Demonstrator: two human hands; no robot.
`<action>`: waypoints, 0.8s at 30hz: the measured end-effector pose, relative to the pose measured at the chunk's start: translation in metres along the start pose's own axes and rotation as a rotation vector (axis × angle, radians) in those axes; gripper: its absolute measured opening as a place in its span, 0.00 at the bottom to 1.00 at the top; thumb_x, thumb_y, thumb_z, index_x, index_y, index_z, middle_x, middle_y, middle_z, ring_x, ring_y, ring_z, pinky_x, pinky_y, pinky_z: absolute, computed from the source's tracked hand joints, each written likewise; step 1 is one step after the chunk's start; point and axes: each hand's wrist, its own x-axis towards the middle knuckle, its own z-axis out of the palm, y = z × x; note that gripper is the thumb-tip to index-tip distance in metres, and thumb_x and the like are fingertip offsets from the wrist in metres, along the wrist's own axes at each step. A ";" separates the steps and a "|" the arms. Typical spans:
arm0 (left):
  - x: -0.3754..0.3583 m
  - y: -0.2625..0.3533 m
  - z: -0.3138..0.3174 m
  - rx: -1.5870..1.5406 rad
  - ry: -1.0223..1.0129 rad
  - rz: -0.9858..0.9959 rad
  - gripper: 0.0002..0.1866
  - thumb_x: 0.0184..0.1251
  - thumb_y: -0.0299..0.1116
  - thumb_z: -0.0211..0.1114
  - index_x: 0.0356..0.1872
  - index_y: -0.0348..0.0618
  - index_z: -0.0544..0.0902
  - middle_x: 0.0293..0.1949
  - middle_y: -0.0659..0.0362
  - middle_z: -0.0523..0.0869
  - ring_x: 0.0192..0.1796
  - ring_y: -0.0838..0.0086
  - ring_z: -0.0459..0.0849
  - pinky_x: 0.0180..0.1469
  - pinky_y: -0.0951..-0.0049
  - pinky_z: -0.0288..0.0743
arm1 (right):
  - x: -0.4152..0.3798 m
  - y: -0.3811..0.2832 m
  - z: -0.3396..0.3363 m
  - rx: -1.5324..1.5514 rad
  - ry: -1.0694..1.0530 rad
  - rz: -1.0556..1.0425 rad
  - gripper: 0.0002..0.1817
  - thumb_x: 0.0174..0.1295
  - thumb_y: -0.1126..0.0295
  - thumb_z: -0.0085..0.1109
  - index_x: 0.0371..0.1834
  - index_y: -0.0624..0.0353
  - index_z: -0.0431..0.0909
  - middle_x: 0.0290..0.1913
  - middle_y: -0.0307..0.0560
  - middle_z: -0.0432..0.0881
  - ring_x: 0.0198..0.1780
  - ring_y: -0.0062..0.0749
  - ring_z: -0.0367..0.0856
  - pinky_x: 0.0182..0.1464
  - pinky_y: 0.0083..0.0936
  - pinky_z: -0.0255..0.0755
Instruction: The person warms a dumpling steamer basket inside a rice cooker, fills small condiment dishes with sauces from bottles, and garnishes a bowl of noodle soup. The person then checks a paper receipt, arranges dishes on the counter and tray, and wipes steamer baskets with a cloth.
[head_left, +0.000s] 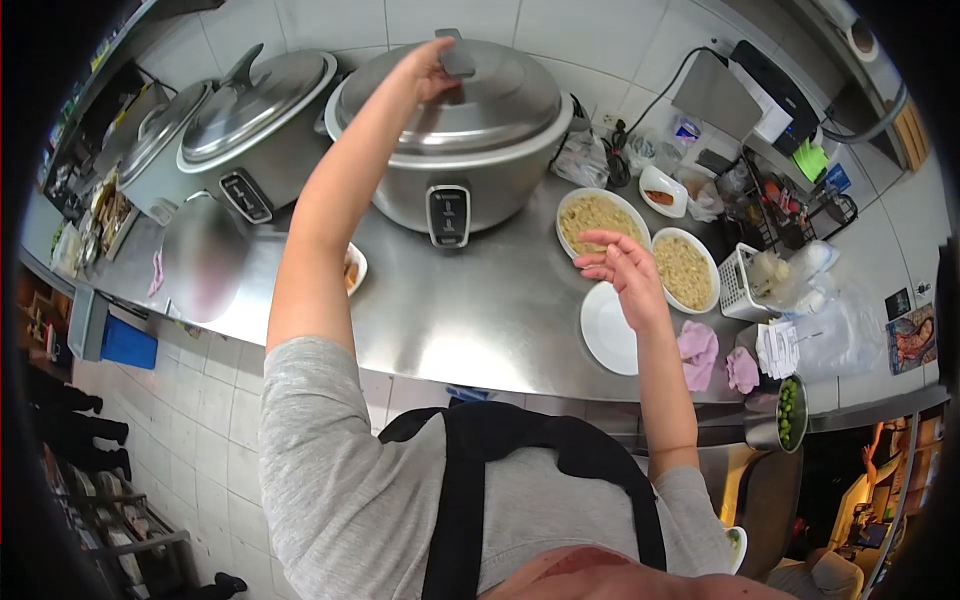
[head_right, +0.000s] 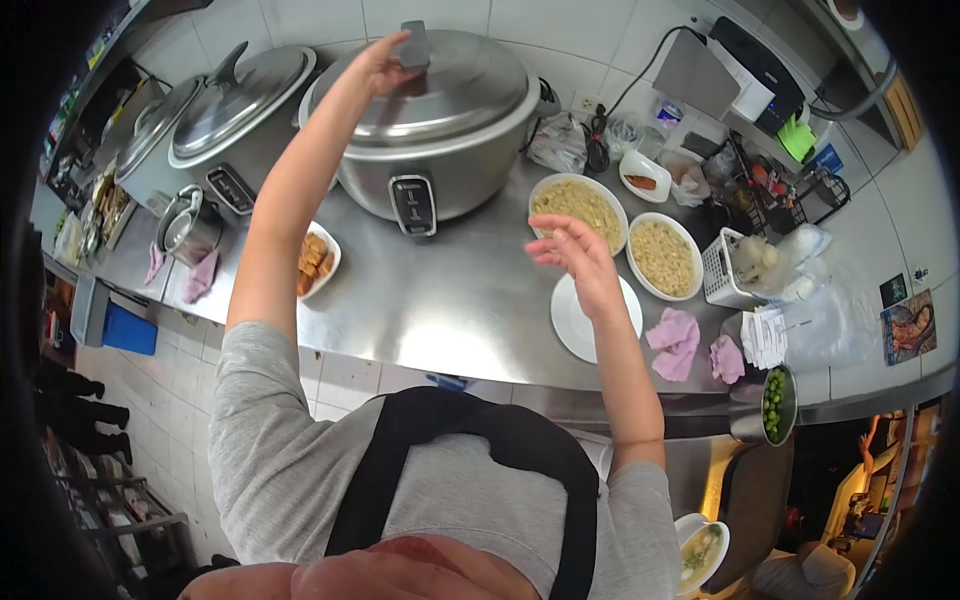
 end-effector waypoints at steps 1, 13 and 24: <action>-0.001 -0.005 0.006 0.054 -0.040 -0.027 0.17 0.62 0.32 0.58 0.48 0.34 0.68 0.45 0.46 0.74 0.39 0.62 0.78 0.45 0.60 0.77 | 0.015 0.002 0.000 -0.031 0.026 -0.020 0.16 0.64 0.66 0.46 0.50 0.65 0.71 0.50 0.47 0.76 0.42 0.26 0.78 0.43 0.22 0.71; -0.012 0.092 0.006 -0.201 -0.073 -0.052 0.13 0.65 0.30 0.52 0.41 0.27 0.67 0.37 0.45 0.75 0.33 0.62 0.79 0.34 0.70 0.82 | 0.211 -0.015 -0.036 -0.477 0.312 -0.074 0.12 0.62 0.66 0.50 0.44 0.60 0.75 0.32 0.39 0.79 0.22 0.15 0.71 0.21 0.13 0.66; -0.096 0.188 -0.031 -0.265 -0.322 0.103 0.18 0.67 0.31 0.48 0.44 0.18 0.62 0.35 0.46 0.74 0.32 0.68 0.80 0.29 0.77 0.83 | 0.399 0.057 0.026 -1.348 -0.236 0.309 0.14 0.52 0.73 0.53 0.42 0.65 0.77 0.32 0.53 0.81 0.26 0.36 0.82 0.26 0.27 0.78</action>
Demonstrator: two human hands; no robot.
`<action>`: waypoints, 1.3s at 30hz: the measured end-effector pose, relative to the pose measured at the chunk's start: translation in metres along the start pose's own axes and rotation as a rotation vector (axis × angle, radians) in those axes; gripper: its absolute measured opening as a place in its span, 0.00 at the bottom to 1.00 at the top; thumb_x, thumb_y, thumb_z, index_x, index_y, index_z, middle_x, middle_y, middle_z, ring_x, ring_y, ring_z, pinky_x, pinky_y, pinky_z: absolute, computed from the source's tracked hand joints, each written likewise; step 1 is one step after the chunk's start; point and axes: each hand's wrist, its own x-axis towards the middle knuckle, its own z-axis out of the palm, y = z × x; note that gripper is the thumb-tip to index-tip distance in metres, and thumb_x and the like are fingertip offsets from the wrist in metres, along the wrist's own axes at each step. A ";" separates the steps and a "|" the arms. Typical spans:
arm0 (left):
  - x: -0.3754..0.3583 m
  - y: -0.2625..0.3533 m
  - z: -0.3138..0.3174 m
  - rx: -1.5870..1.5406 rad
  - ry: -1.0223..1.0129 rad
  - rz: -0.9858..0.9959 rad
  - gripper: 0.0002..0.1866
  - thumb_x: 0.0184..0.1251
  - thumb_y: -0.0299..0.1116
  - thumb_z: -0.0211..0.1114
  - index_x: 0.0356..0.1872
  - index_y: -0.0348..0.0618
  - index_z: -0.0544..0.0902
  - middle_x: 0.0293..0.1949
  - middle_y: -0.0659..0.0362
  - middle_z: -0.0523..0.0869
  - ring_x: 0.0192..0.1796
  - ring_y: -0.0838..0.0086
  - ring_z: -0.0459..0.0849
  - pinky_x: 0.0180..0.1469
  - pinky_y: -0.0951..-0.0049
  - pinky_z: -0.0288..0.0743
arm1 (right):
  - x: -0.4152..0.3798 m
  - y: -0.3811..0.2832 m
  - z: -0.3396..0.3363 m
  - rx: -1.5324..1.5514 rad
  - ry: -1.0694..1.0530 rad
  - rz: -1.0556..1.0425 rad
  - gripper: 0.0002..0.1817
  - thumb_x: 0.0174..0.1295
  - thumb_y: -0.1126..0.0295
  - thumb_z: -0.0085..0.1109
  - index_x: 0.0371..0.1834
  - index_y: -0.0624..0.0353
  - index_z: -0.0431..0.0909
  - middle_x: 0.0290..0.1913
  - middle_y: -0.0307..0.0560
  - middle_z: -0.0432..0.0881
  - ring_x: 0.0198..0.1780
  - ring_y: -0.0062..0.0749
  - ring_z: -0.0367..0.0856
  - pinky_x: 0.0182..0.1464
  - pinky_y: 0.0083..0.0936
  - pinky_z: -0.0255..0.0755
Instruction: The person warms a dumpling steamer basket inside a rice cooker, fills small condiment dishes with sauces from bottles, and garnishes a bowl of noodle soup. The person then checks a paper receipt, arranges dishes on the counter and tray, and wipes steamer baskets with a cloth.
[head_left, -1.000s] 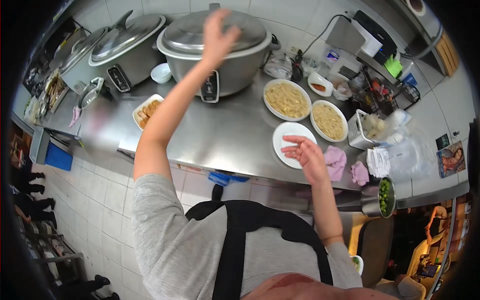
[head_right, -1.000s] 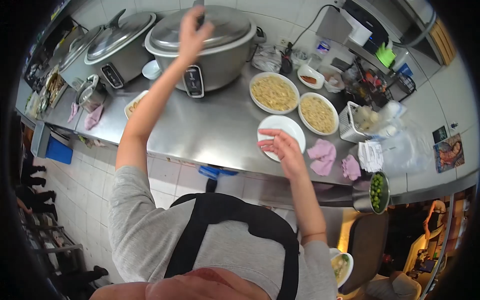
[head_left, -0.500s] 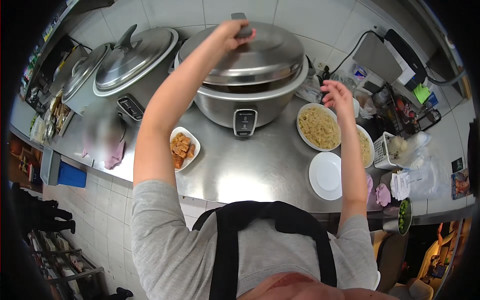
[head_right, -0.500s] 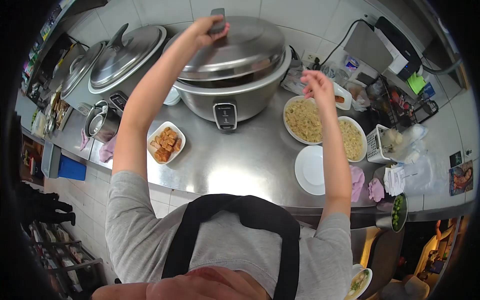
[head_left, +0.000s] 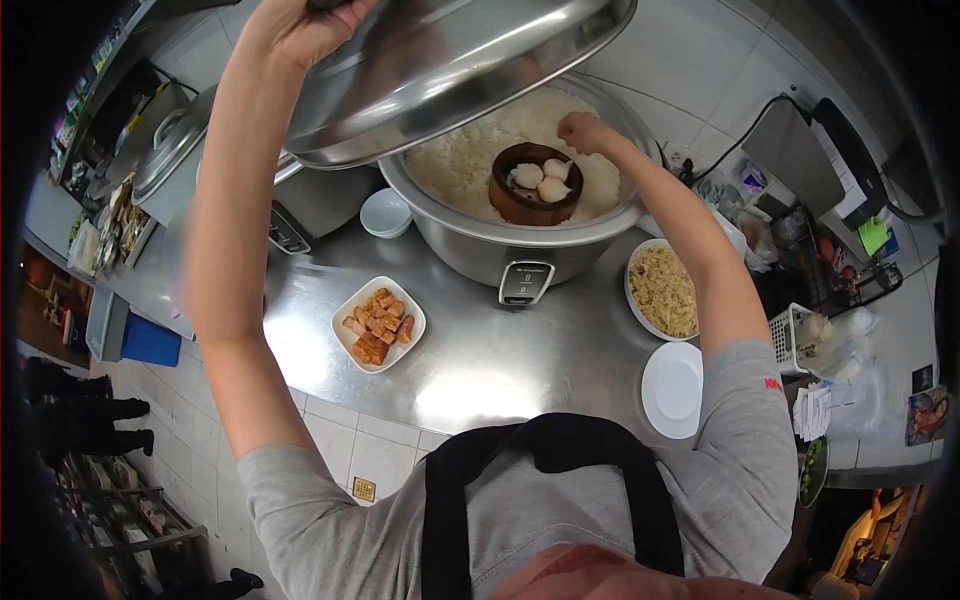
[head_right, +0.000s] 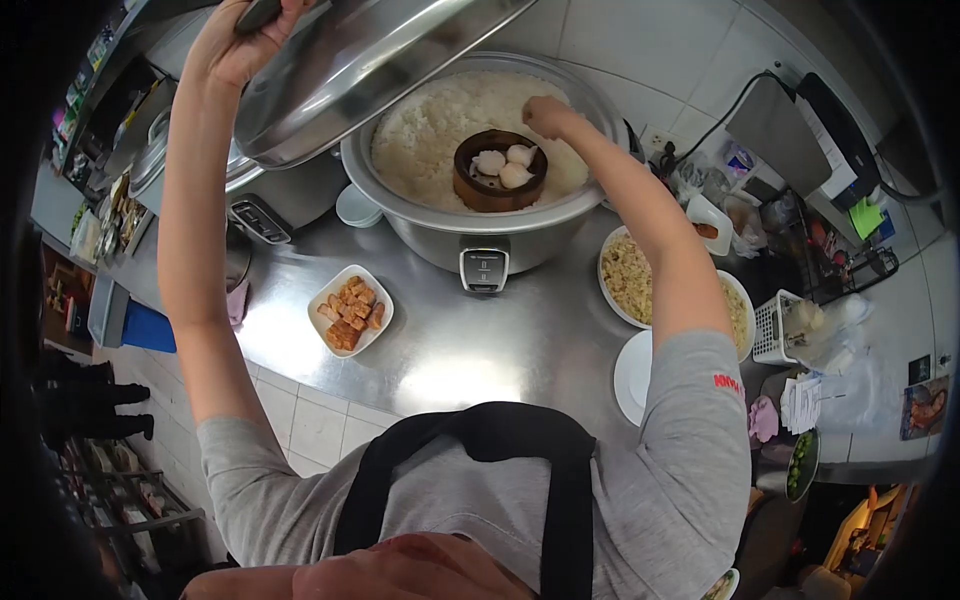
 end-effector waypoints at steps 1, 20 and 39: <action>-0.003 0.003 0.000 -0.003 -0.038 -0.028 0.18 0.67 0.31 0.47 0.44 0.17 0.61 0.35 0.45 0.74 0.32 0.69 0.80 0.29 0.77 0.83 | 0.011 0.001 0.004 -0.025 0.037 -0.288 0.14 0.51 0.73 0.54 0.41 0.64 0.78 0.33 0.53 0.81 0.27 0.36 0.82 0.26 0.27 0.78; 0.027 -0.020 -0.020 0.031 0.121 0.052 0.15 0.67 0.29 0.49 0.42 0.23 0.59 0.34 0.45 0.73 0.31 0.66 0.79 0.29 0.76 0.84 | -0.034 -0.014 -0.111 -0.070 0.026 -0.249 0.14 0.44 0.75 0.51 0.36 0.62 0.80 0.24 0.48 0.80 0.24 0.34 0.81 0.21 0.27 0.76; 0.119 -0.189 -0.070 0.228 0.005 -0.303 0.12 0.64 0.26 0.55 0.41 0.26 0.66 0.38 0.42 0.78 0.37 0.61 0.81 0.38 0.70 0.84 | -0.410 0.217 -0.009 0.142 0.169 0.262 0.14 0.43 0.73 0.59 0.34 0.68 0.77 0.25 0.50 0.81 0.27 0.34 0.81 0.29 0.28 0.76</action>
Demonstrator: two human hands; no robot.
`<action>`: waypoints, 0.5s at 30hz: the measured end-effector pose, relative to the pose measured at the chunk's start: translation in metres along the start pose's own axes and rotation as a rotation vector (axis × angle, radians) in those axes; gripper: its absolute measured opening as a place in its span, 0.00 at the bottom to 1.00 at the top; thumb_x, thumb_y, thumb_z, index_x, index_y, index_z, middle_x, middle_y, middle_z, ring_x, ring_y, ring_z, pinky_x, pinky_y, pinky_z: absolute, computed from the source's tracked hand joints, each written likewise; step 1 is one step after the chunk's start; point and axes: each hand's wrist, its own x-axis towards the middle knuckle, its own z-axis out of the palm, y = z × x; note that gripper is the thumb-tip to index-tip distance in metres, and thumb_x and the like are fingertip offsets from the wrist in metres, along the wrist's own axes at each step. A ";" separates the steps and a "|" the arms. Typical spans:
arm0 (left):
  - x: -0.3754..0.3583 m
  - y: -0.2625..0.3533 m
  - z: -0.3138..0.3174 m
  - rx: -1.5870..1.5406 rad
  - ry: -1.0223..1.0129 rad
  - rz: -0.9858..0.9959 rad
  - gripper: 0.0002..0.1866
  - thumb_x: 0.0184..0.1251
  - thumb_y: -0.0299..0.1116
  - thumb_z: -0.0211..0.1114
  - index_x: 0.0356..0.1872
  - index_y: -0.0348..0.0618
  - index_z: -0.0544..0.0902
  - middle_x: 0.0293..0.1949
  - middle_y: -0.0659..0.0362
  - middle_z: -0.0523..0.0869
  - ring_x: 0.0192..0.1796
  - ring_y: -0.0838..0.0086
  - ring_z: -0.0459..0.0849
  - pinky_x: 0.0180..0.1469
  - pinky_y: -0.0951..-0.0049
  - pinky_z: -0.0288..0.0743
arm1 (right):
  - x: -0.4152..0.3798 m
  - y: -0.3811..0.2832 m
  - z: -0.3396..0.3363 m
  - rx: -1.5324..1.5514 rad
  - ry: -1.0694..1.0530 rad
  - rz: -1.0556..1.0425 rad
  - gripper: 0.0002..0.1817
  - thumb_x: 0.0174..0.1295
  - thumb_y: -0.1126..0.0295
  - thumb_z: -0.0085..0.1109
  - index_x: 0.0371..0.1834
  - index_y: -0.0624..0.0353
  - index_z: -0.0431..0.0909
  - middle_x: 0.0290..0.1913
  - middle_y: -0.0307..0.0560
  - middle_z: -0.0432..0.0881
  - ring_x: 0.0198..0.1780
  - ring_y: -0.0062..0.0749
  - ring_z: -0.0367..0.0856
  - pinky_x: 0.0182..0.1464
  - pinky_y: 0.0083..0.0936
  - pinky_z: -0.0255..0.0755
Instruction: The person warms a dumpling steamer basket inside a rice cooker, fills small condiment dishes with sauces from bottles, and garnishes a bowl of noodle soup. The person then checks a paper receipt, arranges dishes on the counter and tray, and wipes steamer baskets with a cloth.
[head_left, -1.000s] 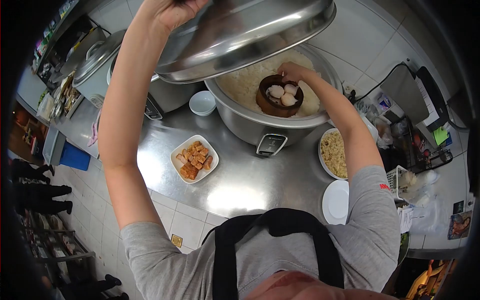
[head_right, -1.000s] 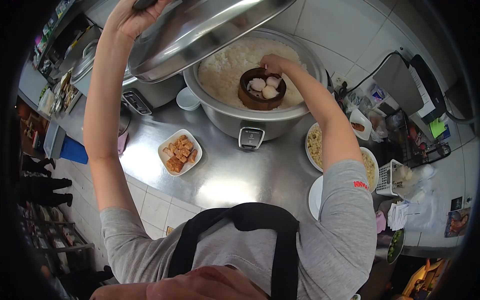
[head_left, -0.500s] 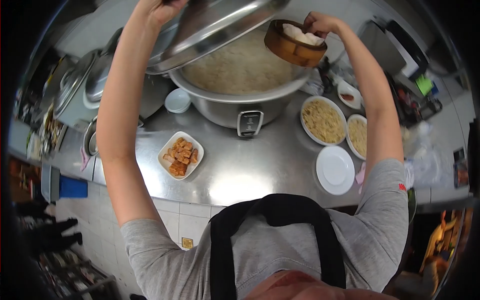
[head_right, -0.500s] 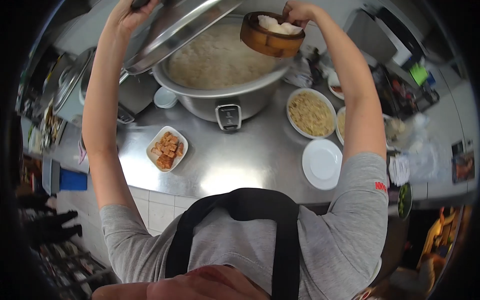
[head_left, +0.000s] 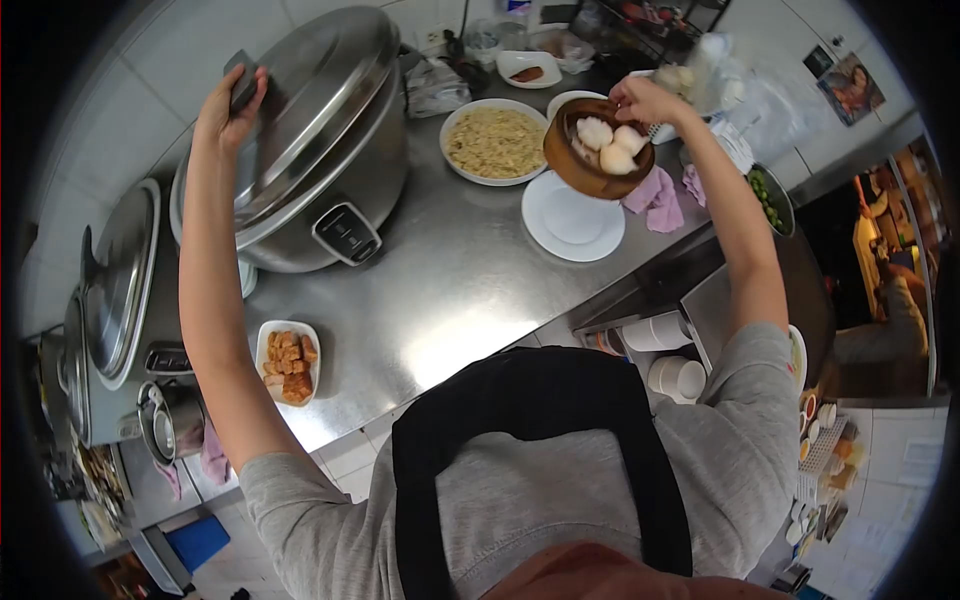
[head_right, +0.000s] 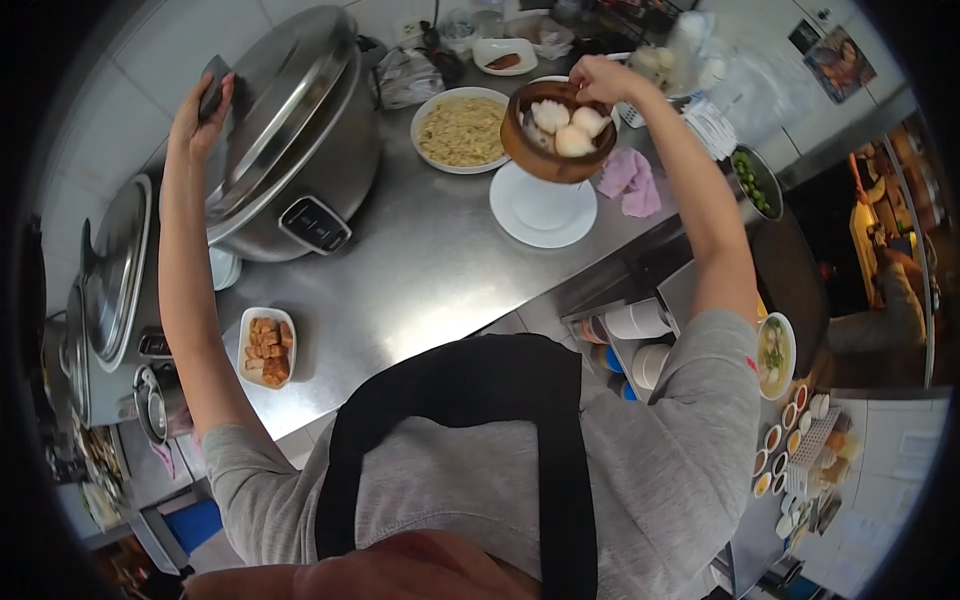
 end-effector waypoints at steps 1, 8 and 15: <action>0.002 -0.005 -0.002 0.007 0.015 -0.015 0.12 0.64 0.26 0.55 0.41 0.26 0.66 0.38 0.43 0.78 0.37 0.62 0.82 0.38 0.71 0.84 | -0.011 0.006 0.007 -0.133 0.071 -0.106 0.14 0.42 0.73 0.59 0.33 0.69 0.77 0.26 0.52 0.81 0.29 0.38 0.82 0.32 0.30 0.76; 0.002 -0.006 -0.017 0.043 -0.029 -0.008 0.14 0.65 0.27 0.54 0.44 0.25 0.67 0.39 0.43 0.79 0.36 0.63 0.82 0.39 0.72 0.84 | -0.047 0.014 0.034 -0.234 0.262 -0.066 0.10 0.43 0.74 0.57 0.29 0.68 0.77 0.27 0.61 0.78 0.35 0.53 0.78 0.38 0.39 0.70; -0.007 0.003 -0.019 0.045 -0.029 -0.046 0.17 0.65 0.27 0.54 0.49 0.23 0.64 0.46 0.38 0.76 0.40 0.60 0.83 0.40 0.72 0.84 | -0.060 0.073 0.041 -0.197 0.256 -0.002 0.11 0.43 0.72 0.59 0.30 0.68 0.77 0.28 0.60 0.78 0.34 0.50 0.78 0.37 0.38 0.70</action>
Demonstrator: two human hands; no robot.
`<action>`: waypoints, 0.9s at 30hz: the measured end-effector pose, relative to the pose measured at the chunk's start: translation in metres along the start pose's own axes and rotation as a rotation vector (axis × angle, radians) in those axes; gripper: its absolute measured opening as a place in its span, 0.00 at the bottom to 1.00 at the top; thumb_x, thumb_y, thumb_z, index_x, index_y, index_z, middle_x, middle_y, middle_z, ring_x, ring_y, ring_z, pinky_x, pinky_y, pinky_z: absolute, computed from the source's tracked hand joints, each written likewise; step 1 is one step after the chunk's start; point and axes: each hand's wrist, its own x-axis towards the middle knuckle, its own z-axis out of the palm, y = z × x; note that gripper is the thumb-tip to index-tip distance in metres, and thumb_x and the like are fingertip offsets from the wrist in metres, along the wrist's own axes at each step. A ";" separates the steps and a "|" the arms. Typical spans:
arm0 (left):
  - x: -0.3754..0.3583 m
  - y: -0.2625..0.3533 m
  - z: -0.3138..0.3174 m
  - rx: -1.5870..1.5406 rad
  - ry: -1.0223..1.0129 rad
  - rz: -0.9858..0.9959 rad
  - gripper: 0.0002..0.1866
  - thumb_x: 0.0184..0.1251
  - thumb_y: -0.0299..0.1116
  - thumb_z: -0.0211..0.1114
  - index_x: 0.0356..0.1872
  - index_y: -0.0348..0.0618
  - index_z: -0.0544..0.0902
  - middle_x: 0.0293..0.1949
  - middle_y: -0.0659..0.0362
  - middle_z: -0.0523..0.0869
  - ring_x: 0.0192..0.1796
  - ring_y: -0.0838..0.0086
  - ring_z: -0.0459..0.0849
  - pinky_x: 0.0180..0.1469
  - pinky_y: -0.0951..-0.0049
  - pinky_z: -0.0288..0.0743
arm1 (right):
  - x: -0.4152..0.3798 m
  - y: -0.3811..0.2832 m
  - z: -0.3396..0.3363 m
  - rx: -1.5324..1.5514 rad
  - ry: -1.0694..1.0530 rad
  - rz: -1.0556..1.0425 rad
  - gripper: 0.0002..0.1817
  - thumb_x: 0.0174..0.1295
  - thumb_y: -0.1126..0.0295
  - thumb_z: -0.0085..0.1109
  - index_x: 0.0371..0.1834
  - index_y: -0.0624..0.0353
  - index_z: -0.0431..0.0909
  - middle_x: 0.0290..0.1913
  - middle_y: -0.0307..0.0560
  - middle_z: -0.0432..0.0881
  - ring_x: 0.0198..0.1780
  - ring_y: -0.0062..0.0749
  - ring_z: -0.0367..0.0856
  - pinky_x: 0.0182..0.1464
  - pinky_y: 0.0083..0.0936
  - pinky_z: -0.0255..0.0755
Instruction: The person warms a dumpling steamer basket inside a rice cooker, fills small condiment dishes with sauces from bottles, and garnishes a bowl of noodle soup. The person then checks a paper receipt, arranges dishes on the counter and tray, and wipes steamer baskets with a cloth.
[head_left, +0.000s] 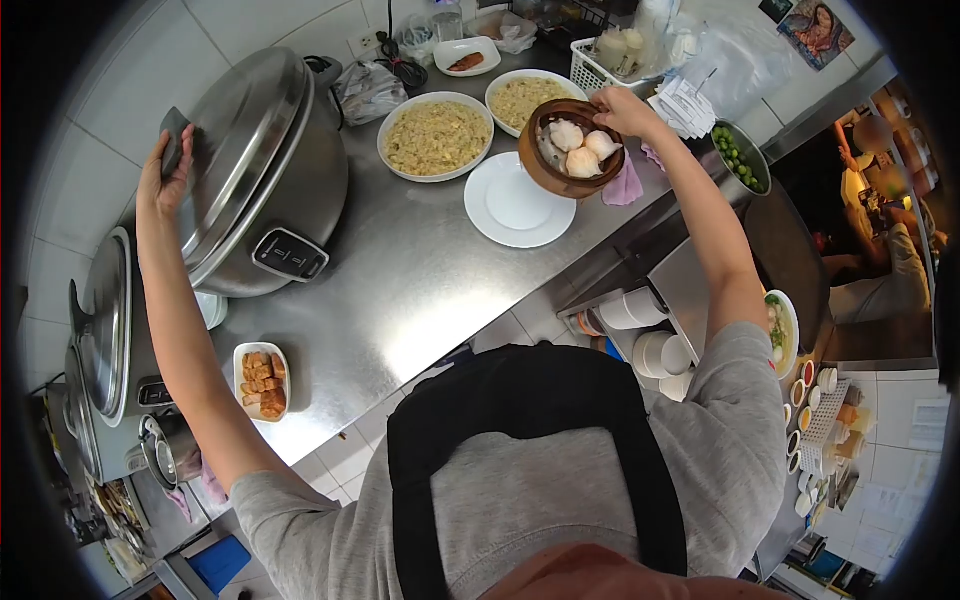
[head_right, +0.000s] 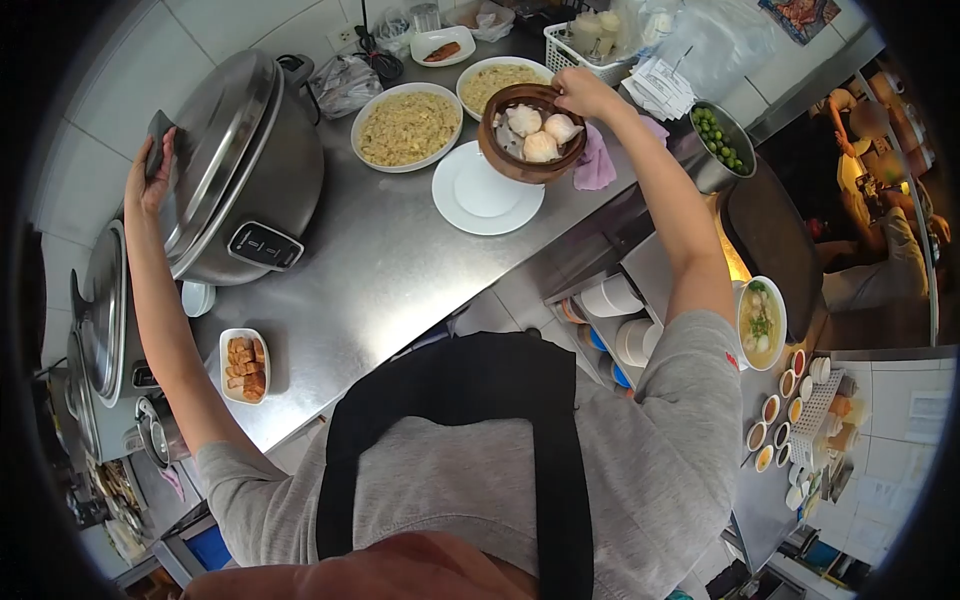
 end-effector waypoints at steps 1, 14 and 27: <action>-0.002 0.000 0.002 -0.025 0.024 -0.007 0.18 0.65 0.27 0.54 0.49 0.22 0.64 0.47 0.38 0.76 0.41 0.60 0.82 0.40 0.72 0.84 | -0.005 0.015 0.001 -0.012 -0.002 0.035 0.13 0.45 0.71 0.61 0.33 0.68 0.77 0.30 0.60 0.79 0.33 0.48 0.79 0.35 0.35 0.70; -0.006 0.008 0.005 0.000 0.032 -0.095 0.19 0.67 0.28 0.50 0.50 0.19 0.62 0.47 0.37 0.76 0.43 0.59 0.82 0.42 0.72 0.84 | -0.048 0.128 0.038 0.059 0.078 0.320 0.13 0.40 0.69 0.62 0.27 0.68 0.78 0.25 0.60 0.79 0.31 0.48 0.80 0.34 0.35 0.71; -0.006 0.008 0.002 0.059 0.013 -0.044 0.21 0.67 0.29 0.50 0.51 0.18 0.61 0.47 0.38 0.77 0.42 0.60 0.83 0.41 0.74 0.84 | -0.091 0.115 0.031 0.110 -0.065 0.813 0.13 0.47 0.77 0.51 0.38 0.70 0.74 0.36 0.62 0.80 0.33 0.47 0.82 0.24 0.33 0.79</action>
